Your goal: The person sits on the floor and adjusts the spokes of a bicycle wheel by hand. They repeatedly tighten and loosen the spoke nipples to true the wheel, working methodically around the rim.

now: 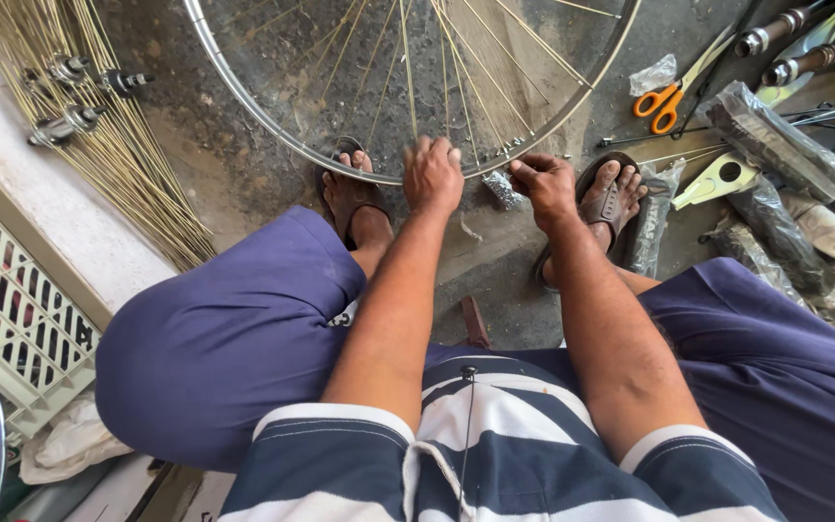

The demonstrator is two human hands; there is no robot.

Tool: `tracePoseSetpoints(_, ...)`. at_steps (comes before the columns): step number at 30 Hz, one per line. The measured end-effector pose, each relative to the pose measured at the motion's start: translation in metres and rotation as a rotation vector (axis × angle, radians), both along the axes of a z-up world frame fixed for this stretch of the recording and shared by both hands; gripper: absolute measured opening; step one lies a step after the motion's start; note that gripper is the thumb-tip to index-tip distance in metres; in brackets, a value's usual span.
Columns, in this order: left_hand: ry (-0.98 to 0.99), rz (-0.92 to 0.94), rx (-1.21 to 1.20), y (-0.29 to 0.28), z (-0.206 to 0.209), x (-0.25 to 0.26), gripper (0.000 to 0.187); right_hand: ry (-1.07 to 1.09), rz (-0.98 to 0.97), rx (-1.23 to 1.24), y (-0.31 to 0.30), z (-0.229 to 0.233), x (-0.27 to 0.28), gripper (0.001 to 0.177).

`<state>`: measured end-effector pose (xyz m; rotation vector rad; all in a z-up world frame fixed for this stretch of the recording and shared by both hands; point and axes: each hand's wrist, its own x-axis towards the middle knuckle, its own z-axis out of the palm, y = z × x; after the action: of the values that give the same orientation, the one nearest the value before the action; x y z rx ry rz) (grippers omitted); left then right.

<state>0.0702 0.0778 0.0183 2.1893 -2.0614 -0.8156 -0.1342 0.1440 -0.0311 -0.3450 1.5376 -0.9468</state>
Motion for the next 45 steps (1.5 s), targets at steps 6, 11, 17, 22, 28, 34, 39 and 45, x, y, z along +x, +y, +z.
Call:
tracePoseSetpoints(6, 0.434, -0.046, 0.335, -0.029, -0.029, 0.003, 0.026, 0.129, -0.049, -0.075, -0.013, 0.014, -0.025, 0.021)
tracePoseSetpoints(11, 0.554, -0.003, 0.371, -0.030, -0.049, -0.046, 0.026, 0.211, -0.205, -0.083, -0.030, 0.018, -0.046, 0.021)
tracePoseSetpoints(17, 0.649, -0.017, 0.189, -0.016, -0.052, -0.073, 0.030, 0.112, -0.307, -0.051, -0.007, 0.000, -0.039, 0.022)
tracePoseSetpoints(22, 0.672, 0.002, 0.194, -0.016, -0.043, -0.076, 0.027, -0.018, -0.238, -0.037, 0.015, -0.002, -0.017, 0.021)
tracePoseSetpoints(28, 0.639, 0.002, 0.226, -0.018, -0.037, -0.074, 0.024, -0.054, -0.252, -0.048, 0.017, -0.007, -0.015, 0.017)
tracePoseSetpoints(34, 0.634, -0.006, 0.232, -0.018, -0.035, -0.075, 0.023, 0.015, -0.274, -0.152, 0.011, -0.008, -0.014, 0.026)
tracePoseSetpoints(39, 0.612, -0.014, 0.259, -0.019, -0.037, -0.076, 0.020, -0.011, -0.247, -0.141, 0.006, -0.003, -0.012, 0.028)
tracePoseSetpoints(45, 0.586, -0.007, 0.316, -0.021, -0.034, -0.077, 0.018, 0.041, -0.244, -0.174, 0.005, -0.008, -0.007, 0.027)
